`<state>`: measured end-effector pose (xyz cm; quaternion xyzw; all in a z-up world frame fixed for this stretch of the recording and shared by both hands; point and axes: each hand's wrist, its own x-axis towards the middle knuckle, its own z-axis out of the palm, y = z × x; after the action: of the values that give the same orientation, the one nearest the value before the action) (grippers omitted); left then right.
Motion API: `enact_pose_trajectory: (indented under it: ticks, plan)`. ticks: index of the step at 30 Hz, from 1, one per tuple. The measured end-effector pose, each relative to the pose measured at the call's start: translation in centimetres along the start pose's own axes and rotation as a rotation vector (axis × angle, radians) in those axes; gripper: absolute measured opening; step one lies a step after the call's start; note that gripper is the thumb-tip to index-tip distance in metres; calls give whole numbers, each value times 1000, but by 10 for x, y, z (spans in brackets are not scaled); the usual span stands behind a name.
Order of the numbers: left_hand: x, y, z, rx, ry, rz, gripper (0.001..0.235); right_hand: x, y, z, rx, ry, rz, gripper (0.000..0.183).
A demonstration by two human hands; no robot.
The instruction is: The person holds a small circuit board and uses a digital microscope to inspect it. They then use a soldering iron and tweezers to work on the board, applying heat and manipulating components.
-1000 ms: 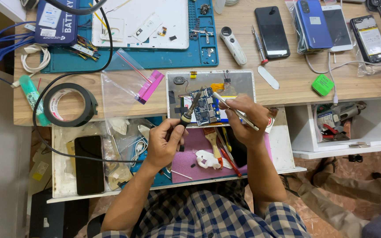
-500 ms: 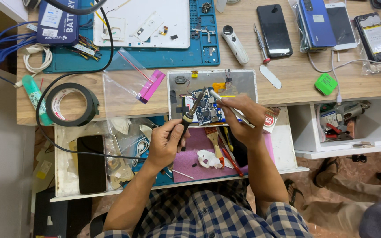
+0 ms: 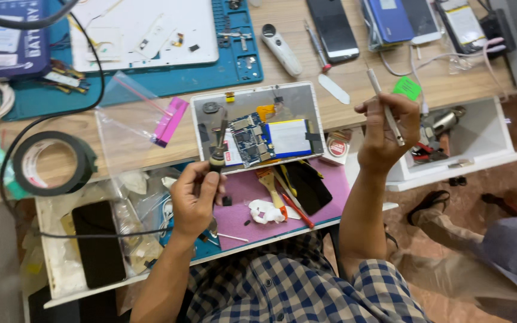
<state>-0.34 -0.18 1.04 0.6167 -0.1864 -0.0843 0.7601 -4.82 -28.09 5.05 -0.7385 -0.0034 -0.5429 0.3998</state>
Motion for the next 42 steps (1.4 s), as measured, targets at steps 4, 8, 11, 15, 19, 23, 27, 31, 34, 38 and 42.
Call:
enact_pose_trajectory:
  ticks: [4,8,11,15,19,23,27,31,34,38,42]
  plan:
    - [-3,-4,-1,8,22,0,18,-5,8,-45,28,-34,181,16]
    - [-5,-6,-2,-18,10,2,18,-20,23,-70,-42,-278,343,27]
    - [-6,-8,-2,-13,-1,11,18,-14,22,-66,-406,-414,78,20]
    - [-7,-6,-1,-13,-5,22,17,-15,55,-60,-676,-492,-141,19]
    - [-7,-6,-1,-3,3,24,17,-16,96,-57,-1019,-534,-159,22]
    - [-6,-5,-3,5,19,22,16,-14,113,-50,-1100,-540,-145,24]
    - [-4,-4,-1,13,35,16,16,-3,94,-47,-1072,-592,-121,26]
    - [-1,3,-2,-49,47,48,19,6,39,-24,-734,-385,-398,14]
    - [6,24,0,-33,59,111,23,1,-7,1,-440,-332,-474,11]
    - [12,52,0,83,45,206,24,-8,-63,27,177,-533,-119,10]
    - [19,72,3,97,67,257,25,0,-96,38,662,-793,64,11]
